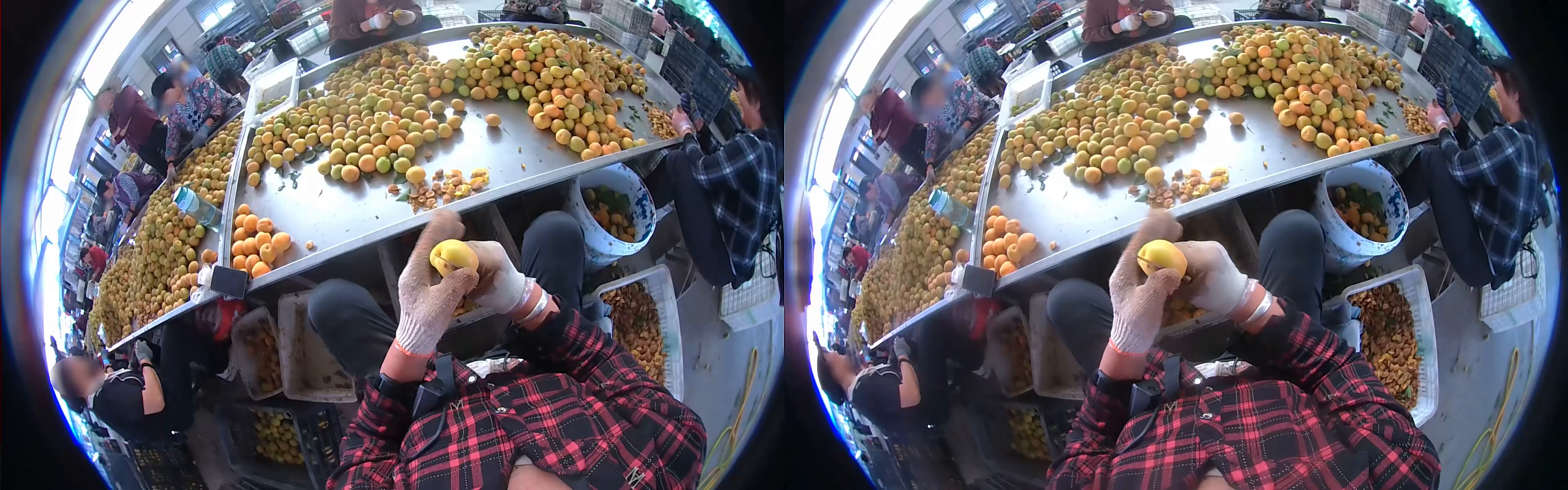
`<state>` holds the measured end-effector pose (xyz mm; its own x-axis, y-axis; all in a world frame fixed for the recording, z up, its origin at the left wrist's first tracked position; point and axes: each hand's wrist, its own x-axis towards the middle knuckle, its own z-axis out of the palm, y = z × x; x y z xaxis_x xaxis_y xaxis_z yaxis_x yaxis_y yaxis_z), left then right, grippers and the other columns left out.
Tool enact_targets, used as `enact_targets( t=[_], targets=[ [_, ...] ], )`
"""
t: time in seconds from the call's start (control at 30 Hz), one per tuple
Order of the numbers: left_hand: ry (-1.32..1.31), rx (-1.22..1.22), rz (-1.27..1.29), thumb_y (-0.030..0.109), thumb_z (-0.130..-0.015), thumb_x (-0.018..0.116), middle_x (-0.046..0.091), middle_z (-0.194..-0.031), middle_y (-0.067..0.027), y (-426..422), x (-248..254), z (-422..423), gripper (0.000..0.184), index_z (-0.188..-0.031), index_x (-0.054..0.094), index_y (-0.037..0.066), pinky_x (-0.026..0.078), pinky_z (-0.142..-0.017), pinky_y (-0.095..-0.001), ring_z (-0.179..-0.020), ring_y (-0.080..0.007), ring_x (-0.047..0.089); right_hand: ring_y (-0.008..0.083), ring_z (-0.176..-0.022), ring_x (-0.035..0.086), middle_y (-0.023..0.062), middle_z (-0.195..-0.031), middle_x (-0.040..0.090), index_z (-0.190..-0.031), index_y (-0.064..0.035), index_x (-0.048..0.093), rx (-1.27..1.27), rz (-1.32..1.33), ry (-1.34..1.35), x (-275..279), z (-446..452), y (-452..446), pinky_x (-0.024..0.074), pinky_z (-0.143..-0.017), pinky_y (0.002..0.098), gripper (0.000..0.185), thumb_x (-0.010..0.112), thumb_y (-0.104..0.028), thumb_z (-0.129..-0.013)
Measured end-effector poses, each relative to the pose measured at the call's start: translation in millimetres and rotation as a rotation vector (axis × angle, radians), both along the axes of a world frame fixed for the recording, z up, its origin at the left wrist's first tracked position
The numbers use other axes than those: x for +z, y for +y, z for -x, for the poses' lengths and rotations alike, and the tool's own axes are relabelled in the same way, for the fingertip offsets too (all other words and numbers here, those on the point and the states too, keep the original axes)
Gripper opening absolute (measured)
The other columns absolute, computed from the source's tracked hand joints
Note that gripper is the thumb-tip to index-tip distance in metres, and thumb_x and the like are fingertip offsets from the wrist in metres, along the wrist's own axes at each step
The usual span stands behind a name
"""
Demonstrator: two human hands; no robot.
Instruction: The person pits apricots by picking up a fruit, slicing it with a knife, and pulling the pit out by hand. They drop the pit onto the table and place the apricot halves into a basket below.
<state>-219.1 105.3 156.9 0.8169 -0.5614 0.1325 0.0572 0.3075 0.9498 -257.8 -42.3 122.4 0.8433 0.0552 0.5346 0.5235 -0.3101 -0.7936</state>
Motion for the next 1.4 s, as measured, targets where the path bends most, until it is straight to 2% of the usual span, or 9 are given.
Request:
enact_targets(
  t=[0.13,0.27,0.43,0.5,0.8,0.9,1.0,1.27,1.4],
  targets=[
    [-0.144,0.004,-0.088,-0.004,-0.077,0.073,0.057,-0.131,-0.0170,-0.8,6.4,-2.5,0.062,-0.134,0.048,-0.005,0.043,-0.105,-0.0349,-0.123,-0.0254,0.055,0.0305,-0.093,0.069,0.0150,-0.097,0.069,-0.108,-0.0042,0.065,-0.039,-0.083,0.096,-20.1,-2.0,4.5,0.0540,-0.080,0.0344,0.036,0.076,-0.003,-0.075],
    [-0.727,0.263,-0.353,-0.005,-0.072,0.077,0.064,-0.123,-0.0124,-5.5,-9.1,-21.5,0.064,-0.131,0.051,-0.001,0.048,-0.097,-0.0333,-0.114,-0.0224,0.061,0.0249,-0.096,0.069,0.0137,-0.099,0.070,-0.110,-0.0029,0.064,-0.073,-0.113,0.195,-24.9,-11.8,10.1,0.0536,-0.082,0.0322,0.027,0.069,-0.001,-0.084],
    [-0.461,0.189,-0.056,-0.005,-0.073,0.075,0.061,-0.127,-0.0125,-10.8,-4.5,-12.2,0.070,-0.137,0.047,-0.001,0.044,-0.102,-0.0330,-0.119,-0.0225,0.058,0.0236,-0.096,0.069,0.0125,-0.099,0.070,-0.110,-0.0027,0.064,-0.022,-0.143,0.136,-17.3,-11.2,0.7,0.0533,-0.082,0.0321,0.028,0.068,-0.001,-0.083],
    [-0.027,0.043,0.070,-0.005,-0.073,0.076,0.058,-0.132,-0.0143,-9.3,-1.9,-8.3,0.069,-0.135,0.049,-0.002,0.040,-0.107,-0.0333,-0.125,-0.0233,0.053,0.0246,-0.093,0.070,0.0124,-0.097,0.070,-0.110,-0.0025,0.064,-0.025,-0.040,0.068,-9.7,-10.0,-4.3,0.0535,-0.081,0.0327,0.030,0.070,-0.002,-0.081],
    [-0.657,0.299,-0.401,-0.014,-0.070,0.071,0.060,-0.128,-0.0112,-9.6,-30.2,-18.5,0.071,-0.136,0.047,0.000,0.048,-0.099,-0.0338,-0.118,-0.0236,0.059,0.0257,-0.093,0.070,0.0151,-0.099,0.070,-0.111,-0.0043,0.065,-0.079,0.026,0.238,-30.4,-15.0,1.9,0.0544,-0.082,0.0334,0.032,0.072,-0.002,-0.080],
    [-0.047,0.103,0.086,-0.007,-0.074,0.072,0.054,-0.135,-0.0128,-9.5,-22.2,-14.3,0.077,-0.144,0.042,0.000,0.045,-0.101,-0.0337,-0.121,-0.0233,0.055,0.0208,-0.094,0.069,0.0127,-0.100,0.070,-0.113,-0.0030,0.064,-0.049,-0.067,0.194,-17.6,-10.0,-0.8,0.0538,-0.083,0.0317,0.034,0.071,0.000,-0.081],
    [0.157,-0.047,-0.049,-0.006,-0.076,0.069,0.054,-0.133,-0.0112,-1.6,-9.3,-17.5,0.073,-0.143,0.042,0.000,0.043,-0.102,-0.0303,-0.120,-0.0192,0.053,0.0212,-0.092,0.069,0.0121,-0.099,0.071,-0.114,-0.0020,0.065,-0.007,-0.064,0.121,-8.3,-9.7,-5.6,0.0537,-0.082,0.0311,0.034,0.070,0.002,-0.080],
    [-0.347,0.142,-0.171,-0.001,-0.079,0.072,0.058,-0.124,-0.0100,-8.4,-34.8,-22.1,0.052,-0.126,0.052,0.000,0.048,-0.097,-0.0314,-0.115,-0.0218,0.059,0.0279,-0.097,0.069,0.0159,-0.100,0.070,-0.115,-0.0051,0.064,-0.099,-0.063,0.170,-39.8,-16.9,4.7,0.0546,-0.083,0.0345,0.036,0.072,-0.002,-0.080],
    [-0.593,0.383,-0.257,-0.001,-0.072,0.079,0.064,-0.111,-0.0124,-21.3,-40.9,-22.6,0.059,-0.125,0.052,0.004,0.051,-0.091,-0.0339,-0.103,-0.0239,0.064,0.0272,-0.099,0.069,0.0147,-0.101,0.070,-0.115,-0.0054,0.064,-0.101,-0.003,0.227,-45.4,-24.6,4.8,0.0540,-0.086,0.0334,0.035,0.072,-0.003,-0.081]
  ],
)
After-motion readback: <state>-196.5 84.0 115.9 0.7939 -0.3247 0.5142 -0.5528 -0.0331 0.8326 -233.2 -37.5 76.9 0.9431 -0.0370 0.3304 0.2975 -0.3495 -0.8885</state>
